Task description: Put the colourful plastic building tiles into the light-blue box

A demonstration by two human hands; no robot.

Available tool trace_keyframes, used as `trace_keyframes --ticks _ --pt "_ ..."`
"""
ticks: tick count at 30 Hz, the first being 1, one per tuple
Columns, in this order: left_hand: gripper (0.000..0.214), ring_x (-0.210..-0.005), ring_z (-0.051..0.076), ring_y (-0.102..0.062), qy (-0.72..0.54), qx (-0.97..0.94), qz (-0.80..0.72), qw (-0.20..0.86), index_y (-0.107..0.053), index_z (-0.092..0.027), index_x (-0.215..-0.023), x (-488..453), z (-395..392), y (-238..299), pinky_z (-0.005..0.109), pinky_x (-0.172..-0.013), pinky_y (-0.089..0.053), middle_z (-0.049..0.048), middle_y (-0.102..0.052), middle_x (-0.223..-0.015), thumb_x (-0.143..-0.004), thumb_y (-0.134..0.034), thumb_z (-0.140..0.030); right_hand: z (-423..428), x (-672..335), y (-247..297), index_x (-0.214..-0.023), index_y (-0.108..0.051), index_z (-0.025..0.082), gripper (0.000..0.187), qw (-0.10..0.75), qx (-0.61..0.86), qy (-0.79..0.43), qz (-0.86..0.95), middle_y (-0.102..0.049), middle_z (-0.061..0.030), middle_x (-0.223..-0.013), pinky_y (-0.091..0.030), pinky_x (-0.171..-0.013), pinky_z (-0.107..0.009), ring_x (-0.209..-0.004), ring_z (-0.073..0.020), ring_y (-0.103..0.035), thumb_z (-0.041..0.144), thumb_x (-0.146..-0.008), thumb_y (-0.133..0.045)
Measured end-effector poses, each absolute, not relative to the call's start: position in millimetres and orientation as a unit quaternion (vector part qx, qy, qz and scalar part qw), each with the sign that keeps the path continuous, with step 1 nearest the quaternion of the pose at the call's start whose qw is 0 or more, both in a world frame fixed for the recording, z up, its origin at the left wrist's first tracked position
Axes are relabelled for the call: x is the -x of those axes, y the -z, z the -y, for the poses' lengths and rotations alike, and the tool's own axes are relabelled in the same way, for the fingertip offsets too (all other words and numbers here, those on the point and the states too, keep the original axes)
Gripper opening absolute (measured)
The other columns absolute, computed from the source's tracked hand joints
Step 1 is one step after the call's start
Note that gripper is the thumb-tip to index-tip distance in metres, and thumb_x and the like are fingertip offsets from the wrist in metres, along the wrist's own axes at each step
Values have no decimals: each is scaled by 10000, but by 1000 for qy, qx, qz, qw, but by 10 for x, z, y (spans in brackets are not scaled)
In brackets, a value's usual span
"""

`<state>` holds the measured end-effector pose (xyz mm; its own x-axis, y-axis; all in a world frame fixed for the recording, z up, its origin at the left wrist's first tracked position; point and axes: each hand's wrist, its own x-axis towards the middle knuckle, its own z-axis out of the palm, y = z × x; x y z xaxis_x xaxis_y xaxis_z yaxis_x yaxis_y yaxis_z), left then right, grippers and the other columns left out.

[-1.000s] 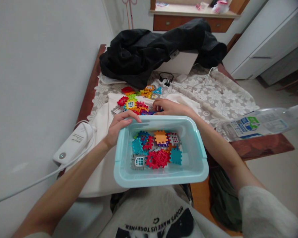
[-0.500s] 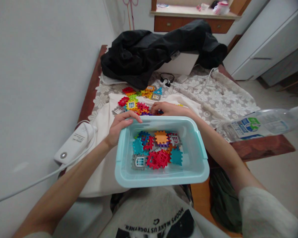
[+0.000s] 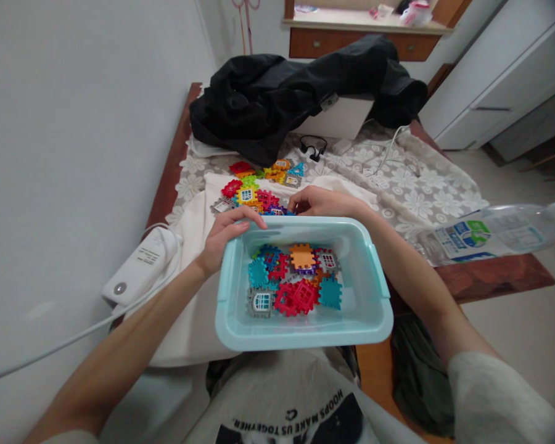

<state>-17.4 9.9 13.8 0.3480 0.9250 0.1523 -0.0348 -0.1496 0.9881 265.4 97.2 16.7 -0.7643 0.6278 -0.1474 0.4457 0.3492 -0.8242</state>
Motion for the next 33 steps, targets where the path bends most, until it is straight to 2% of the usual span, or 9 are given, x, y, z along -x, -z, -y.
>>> trace_keyframes --ticks 5,10,17,22,25,31,33 --pt "220 -894 246 -641 -447 -616 -346 548 -823 -186 -857 177 -105 -127 340 -782 -497 76 -741 -887 -829 -680 -350 -989 -2676 -194 -873 -714 193 231 126 324 -492 798 -688 31 -737 -451 -639 -268 -695 -138 -591 407 -858 -799" --pt "213 -875 236 -641 -450 -616 -338 551 -830 -189 -856 178 -119 -121 334 -797 -484 62 -729 -851 -831 -685 -343 -1075 -2821 -266 -888 -698 182 324 224 319 -514 764 -709 19 -768 -510 -663 -275 -712 -135 -625 435 -822 -889" --pt "235 -897 264 -645 -443 -618 -353 544 -829 -192 -860 186 -122 -124 349 -763 -500 87 -753 -905 -822 -675 -365 -1085 -2937 -422 -903 -683 180 429 359 295 -525 713 -698 13 -780 -572 -645 -263 -693 -121 -648 474 -786 -971" --pt "221 -901 256 -650 -446 -622 -352 539 -835 -192 -854 184 -114 -134 348 -787 -508 84 -757 -902 -836 -673 -341 -805 -2868 -730 -918 -698 189 448 406 259 -531 697 -701 10 -817 -594 -675 -261 -725 -126 -685 518 -787 -972" --pt "227 -889 256 -653 -443 -615 -357 546 -835 -191 -868 191 -115 -115 348 -767 -512 88 -760 -920 -838 -673 -347 -586 -2821 -891 -918 -729 179 420 386 232 -528 720 -735 -11 -850 -598 -696 -269 -760 -144 -712 506 -798 -964" --pt "229 -882 256 -654 -445 -613 -360 544 -832 -180 -855 190 -115 -110 344 -769 -520 87 -767 -908 -824 -687 -355 -354 -2679 -1034 -952 -830 191 345 217 154 -496 826 -806 -34 -885 -583 -770 -260 -812 -155 -748 534 -924 -850" --pt "225 -881 255 -654 -444 -612 -359 547 -833 -179 -858 184 -112 -123 343 -764 -515 86 -765 -907 -827 -688 -349 -339 -2640 -1059 -956 -852 206 383 205 155 -465 847 -824 -41 -908 -572 -800 -260 -851 -160 -757 582 -971 -780"
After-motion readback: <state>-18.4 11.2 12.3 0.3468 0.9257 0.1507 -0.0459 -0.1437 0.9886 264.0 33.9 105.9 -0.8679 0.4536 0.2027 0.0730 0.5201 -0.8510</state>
